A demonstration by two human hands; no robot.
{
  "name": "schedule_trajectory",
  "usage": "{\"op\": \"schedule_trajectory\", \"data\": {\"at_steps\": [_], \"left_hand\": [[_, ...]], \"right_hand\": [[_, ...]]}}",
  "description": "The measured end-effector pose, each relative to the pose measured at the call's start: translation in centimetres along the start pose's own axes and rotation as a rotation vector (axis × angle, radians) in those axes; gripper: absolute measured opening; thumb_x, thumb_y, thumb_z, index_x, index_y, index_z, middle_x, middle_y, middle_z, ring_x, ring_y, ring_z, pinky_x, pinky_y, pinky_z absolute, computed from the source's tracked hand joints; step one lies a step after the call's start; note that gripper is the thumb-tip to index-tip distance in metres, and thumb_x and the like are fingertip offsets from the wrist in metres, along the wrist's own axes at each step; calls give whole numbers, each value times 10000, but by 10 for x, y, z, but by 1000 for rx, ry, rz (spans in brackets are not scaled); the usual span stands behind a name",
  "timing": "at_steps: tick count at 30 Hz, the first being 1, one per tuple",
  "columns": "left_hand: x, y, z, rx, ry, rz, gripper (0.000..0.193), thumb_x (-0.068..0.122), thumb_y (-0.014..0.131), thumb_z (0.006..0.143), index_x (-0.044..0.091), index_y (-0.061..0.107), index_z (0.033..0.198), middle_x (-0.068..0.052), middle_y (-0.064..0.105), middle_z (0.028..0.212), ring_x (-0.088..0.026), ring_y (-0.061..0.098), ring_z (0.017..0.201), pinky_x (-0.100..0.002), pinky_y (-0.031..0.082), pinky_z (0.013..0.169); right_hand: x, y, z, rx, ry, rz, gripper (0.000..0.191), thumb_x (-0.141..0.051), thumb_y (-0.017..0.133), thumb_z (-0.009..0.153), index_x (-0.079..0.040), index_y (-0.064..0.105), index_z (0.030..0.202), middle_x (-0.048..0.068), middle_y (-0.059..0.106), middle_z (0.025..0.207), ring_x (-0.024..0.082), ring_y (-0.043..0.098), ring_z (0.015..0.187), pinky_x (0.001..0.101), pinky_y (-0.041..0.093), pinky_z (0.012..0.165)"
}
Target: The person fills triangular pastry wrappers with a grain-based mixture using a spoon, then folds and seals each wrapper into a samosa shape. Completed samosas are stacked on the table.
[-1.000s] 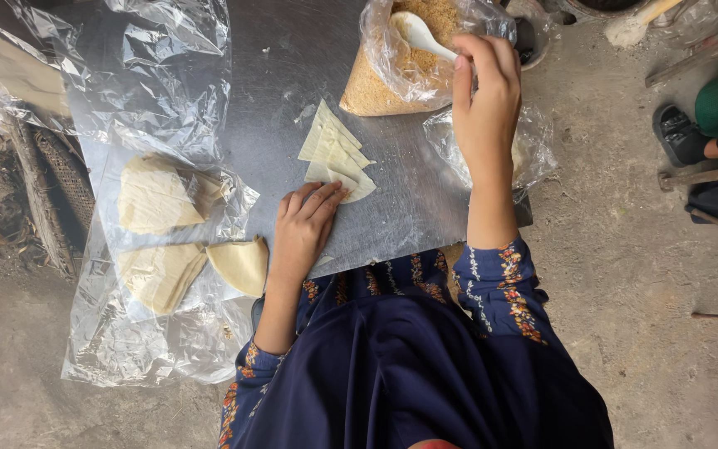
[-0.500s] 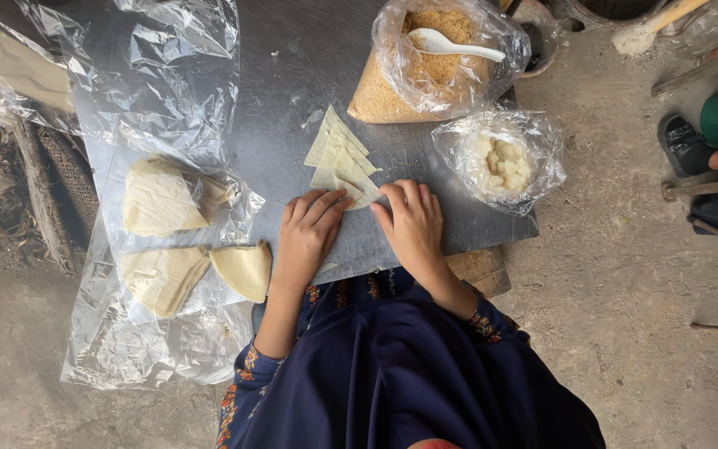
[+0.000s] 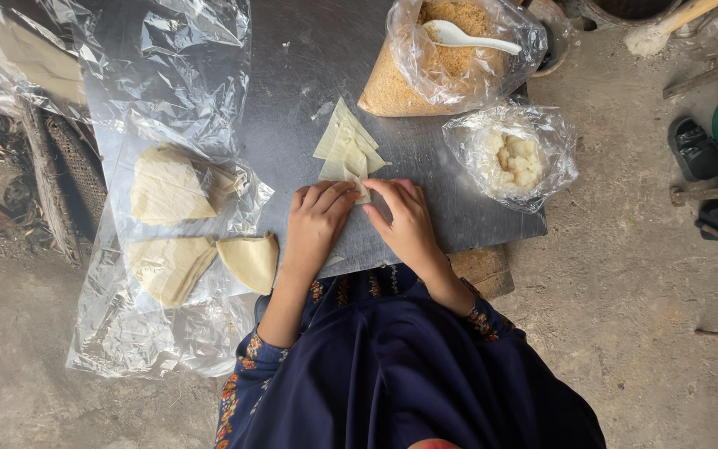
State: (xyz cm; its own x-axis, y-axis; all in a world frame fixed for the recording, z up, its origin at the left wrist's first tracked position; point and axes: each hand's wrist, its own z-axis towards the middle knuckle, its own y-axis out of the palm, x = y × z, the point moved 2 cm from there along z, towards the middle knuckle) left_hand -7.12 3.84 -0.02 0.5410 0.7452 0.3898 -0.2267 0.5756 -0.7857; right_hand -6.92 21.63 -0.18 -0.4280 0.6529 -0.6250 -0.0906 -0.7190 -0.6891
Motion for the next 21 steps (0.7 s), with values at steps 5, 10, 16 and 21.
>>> {"op": "schedule_trajectory", "data": {"at_steps": [5,10,16,21], "left_hand": [[-2,3,-3,2,8,10,241,131,746,871,91,726,1108,15,699,1235,-198,635,1159,-372,475,959],[-2,2,-3,3,9,-4,247,133,748,858,90,727,1101,6,702,1224,-204,635,1142,-379,474,957],[-2,1,-1,36,-11,-51,225,149,749,890,88,726,1105,10,712,1195,-194,641,1123,-373,473,943],[-1,5,-3,61,-21,-37,170,152,744,903,92,708,1058,13,723,1144,-186,663,1101,-372,482,919]], "right_hand": [[-5,-1,1,-9,-68,-52,397,-124,778,900,-91,664,1279,40,697,1242,247,610,1130,392,455,988],[-8,-2,4,-94,-75,-150,403,-145,788,873,-79,698,1261,22,653,1265,240,573,1133,403,448,975],[-7,-6,7,-104,-42,-139,411,-177,805,843,-97,722,1237,45,600,1268,257,534,1093,397,458,970],[-3,-8,7,-152,-114,-159,391,-178,802,855,-77,723,1224,18,620,1253,247,553,1111,391,458,980]]}}
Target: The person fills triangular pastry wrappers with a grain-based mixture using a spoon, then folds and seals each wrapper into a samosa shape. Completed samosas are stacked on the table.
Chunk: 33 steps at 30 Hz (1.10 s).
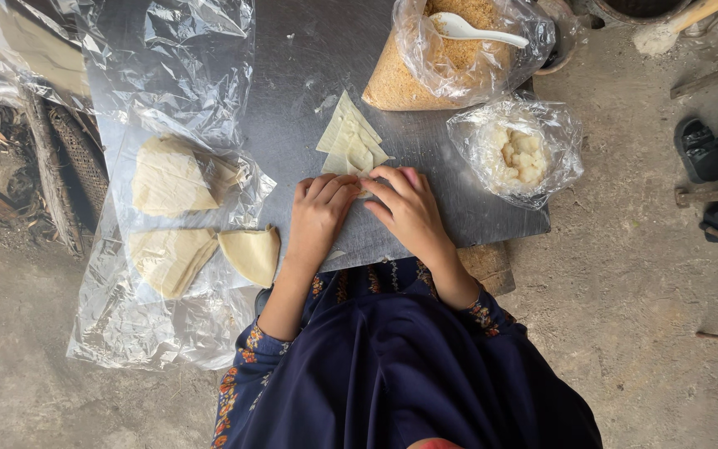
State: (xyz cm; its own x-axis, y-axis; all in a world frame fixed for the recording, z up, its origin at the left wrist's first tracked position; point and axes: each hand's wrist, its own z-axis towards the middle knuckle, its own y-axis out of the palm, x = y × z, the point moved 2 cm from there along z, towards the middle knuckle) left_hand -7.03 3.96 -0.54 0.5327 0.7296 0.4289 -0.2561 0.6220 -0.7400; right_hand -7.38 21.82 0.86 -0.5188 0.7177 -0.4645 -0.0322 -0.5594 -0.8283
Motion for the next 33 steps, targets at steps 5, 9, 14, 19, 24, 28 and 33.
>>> {"op": "schedule_trajectory", "data": {"at_steps": [5,9,14,19,24,28,33], "left_hand": [[1,3,0,60,-63,-38,107,128,724,957,81,693,1048,-20,731,1027,-209,689,1011,-377,497,894],[4,3,0,46,-108,-100,90,115,710,965,62,685,1033,-68,716,956,-257,685,925,-393,504,866],[13,-2,-11,-26,-265,-263,102,104,718,941,54,689,1026,-86,712,949,-303,666,885,-417,512,841],[19,0,-14,14,-310,-230,120,107,724,924,54,678,1021,-130,672,1010,-329,656,932,-422,521,819],[17,4,-5,-24,-311,-179,132,99,714,939,62,672,1059,-88,687,1006,-299,665,907,-420,511,794],[16,-4,-6,-90,-225,-188,150,127,734,930,66,680,1056,-72,700,1027,-282,666,887,-407,510,783],[16,-9,-9,-65,-174,-140,162,129,742,873,73,708,1021,-56,712,1027,-278,678,907,-395,523,804]], "right_hand": [[3,1,2,25,-72,-2,357,-181,791,862,-71,720,1193,13,664,1219,230,591,1069,386,457,960],[2,7,1,103,-45,15,211,-150,769,920,-78,737,1116,9,709,1108,217,627,987,376,459,897],[1,6,-7,75,20,139,100,-110,741,954,-67,737,1044,20,718,1015,231,650,923,379,481,858],[-10,10,-11,177,127,154,113,-124,778,883,-89,732,980,97,655,953,284,637,898,401,510,817],[-7,14,0,154,225,156,111,-95,787,863,-90,720,951,43,671,917,279,655,891,403,531,807],[-5,13,2,136,216,159,113,-89,795,857,-85,708,929,24,669,914,276,657,891,399,539,800],[-11,7,-2,117,98,138,117,-87,782,893,-80,715,988,65,646,987,289,634,922,391,545,792]]}}
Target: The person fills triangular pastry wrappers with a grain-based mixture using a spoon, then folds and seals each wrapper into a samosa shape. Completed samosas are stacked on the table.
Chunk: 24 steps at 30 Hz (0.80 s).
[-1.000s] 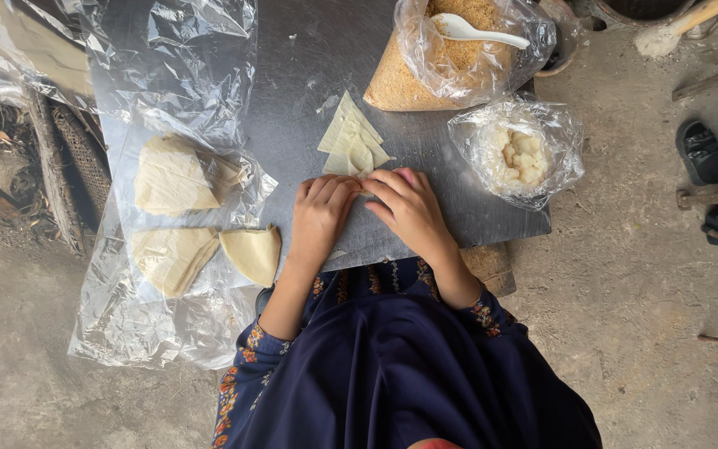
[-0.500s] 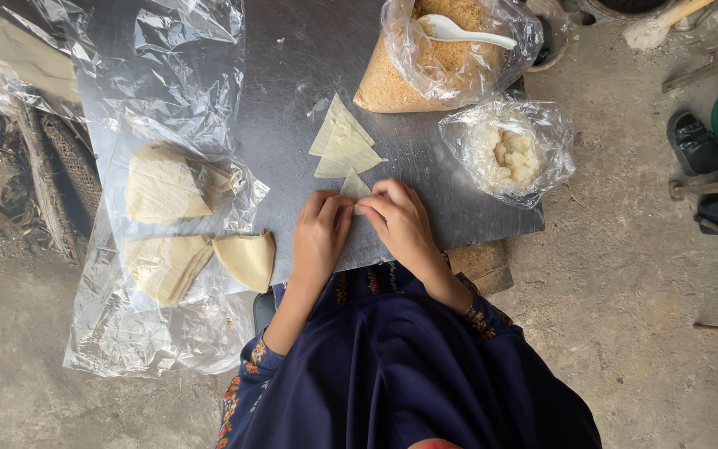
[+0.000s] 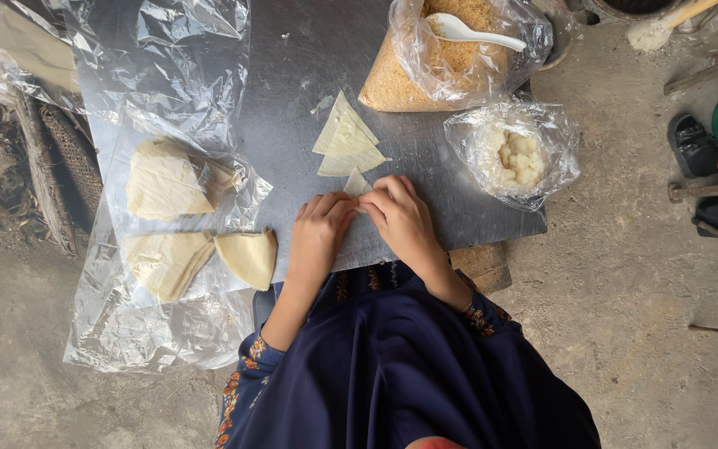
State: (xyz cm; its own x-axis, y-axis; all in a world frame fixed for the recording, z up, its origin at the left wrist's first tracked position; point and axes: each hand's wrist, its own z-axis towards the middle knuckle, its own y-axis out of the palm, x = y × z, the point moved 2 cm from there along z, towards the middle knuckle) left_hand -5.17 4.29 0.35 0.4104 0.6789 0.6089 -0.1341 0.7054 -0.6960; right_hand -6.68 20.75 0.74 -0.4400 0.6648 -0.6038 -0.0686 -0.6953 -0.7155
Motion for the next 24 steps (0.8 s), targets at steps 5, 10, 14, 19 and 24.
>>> {"op": "schedule_trajectory", "data": {"at_steps": [5,10,14,19,24], "left_hand": [[-3,1,2,15,-27,-12,173,97,728,908,59,730,1077,-48,717,1037,-259,676,917,-381,547,806],[1,3,2,12,-14,31,159,105,737,910,55,745,1061,-45,701,1009,-257,665,922,-394,551,797],[4,5,2,65,-30,54,174,139,751,879,54,743,1031,-90,655,1113,-277,634,980,-399,552,793],[2,8,3,41,-51,102,181,106,737,893,50,750,1065,-83,635,1143,-271,628,1015,-392,562,811],[-1,12,1,50,-17,103,219,93,731,910,45,746,1124,-51,662,1115,-251,647,996,-390,560,813]], "right_hand": [[-4,-4,-4,-51,-89,-47,211,-124,791,880,-50,719,1064,57,644,1053,270,634,938,390,559,802],[0,2,-3,50,5,-33,134,-99,801,900,-59,740,1012,68,617,1001,267,630,930,385,551,777],[0,2,-3,75,33,-19,147,-87,795,867,-62,748,1003,70,656,987,275,647,924,378,558,778],[-6,3,-5,67,-34,-2,238,-86,787,878,-5,715,1090,69,701,1033,275,673,939,377,567,798],[-4,7,-1,87,-6,-16,160,-51,783,881,-34,722,1028,70,689,1000,270,658,939,376,571,795]]}}
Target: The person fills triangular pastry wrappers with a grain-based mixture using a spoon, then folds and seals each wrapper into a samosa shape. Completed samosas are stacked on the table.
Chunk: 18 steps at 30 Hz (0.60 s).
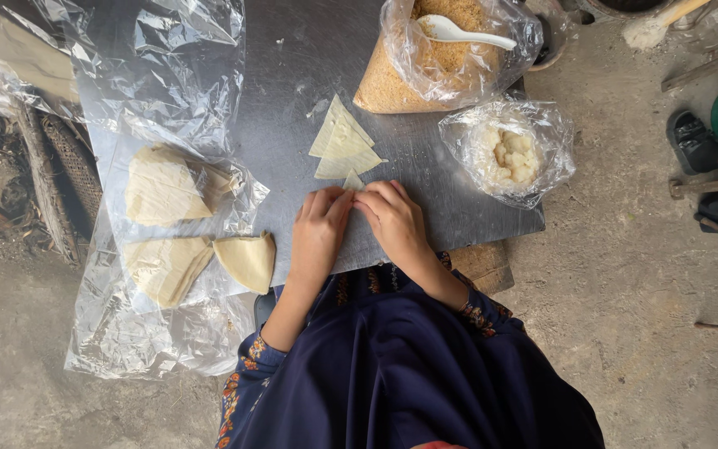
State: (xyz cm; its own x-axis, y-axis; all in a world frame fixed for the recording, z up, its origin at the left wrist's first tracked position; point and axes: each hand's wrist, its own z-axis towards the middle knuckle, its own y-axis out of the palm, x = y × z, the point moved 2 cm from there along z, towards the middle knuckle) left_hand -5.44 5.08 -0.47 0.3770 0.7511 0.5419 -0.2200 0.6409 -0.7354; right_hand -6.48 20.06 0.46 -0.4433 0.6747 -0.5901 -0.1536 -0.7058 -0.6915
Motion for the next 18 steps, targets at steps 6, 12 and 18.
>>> {"op": "schedule_trajectory", "data": {"at_steps": [6,12,18], "left_hand": [[-2,5,-1,10,-20,-17,215,83,738,934,37,723,1143,-59,668,1166,-261,658,1024,-394,568,851],[1,6,0,28,-38,-4,264,61,738,902,17,716,1161,-122,631,1260,-301,631,1071,-390,572,874],[0,6,2,32,-44,-2,301,42,733,895,14,715,1194,-122,628,1282,-306,626,1105,-387,571,896]], "right_hand": [[-1,-3,4,0,-48,-18,208,-48,771,893,-28,725,1095,65,673,1020,261,648,944,368,570,803],[1,1,5,-39,-31,-41,216,-55,770,890,-43,718,1099,71,655,1069,282,636,980,384,565,823],[2,4,4,-36,-69,-61,313,-64,755,894,-16,680,1194,92,634,1134,301,613,1019,405,554,854]]}}
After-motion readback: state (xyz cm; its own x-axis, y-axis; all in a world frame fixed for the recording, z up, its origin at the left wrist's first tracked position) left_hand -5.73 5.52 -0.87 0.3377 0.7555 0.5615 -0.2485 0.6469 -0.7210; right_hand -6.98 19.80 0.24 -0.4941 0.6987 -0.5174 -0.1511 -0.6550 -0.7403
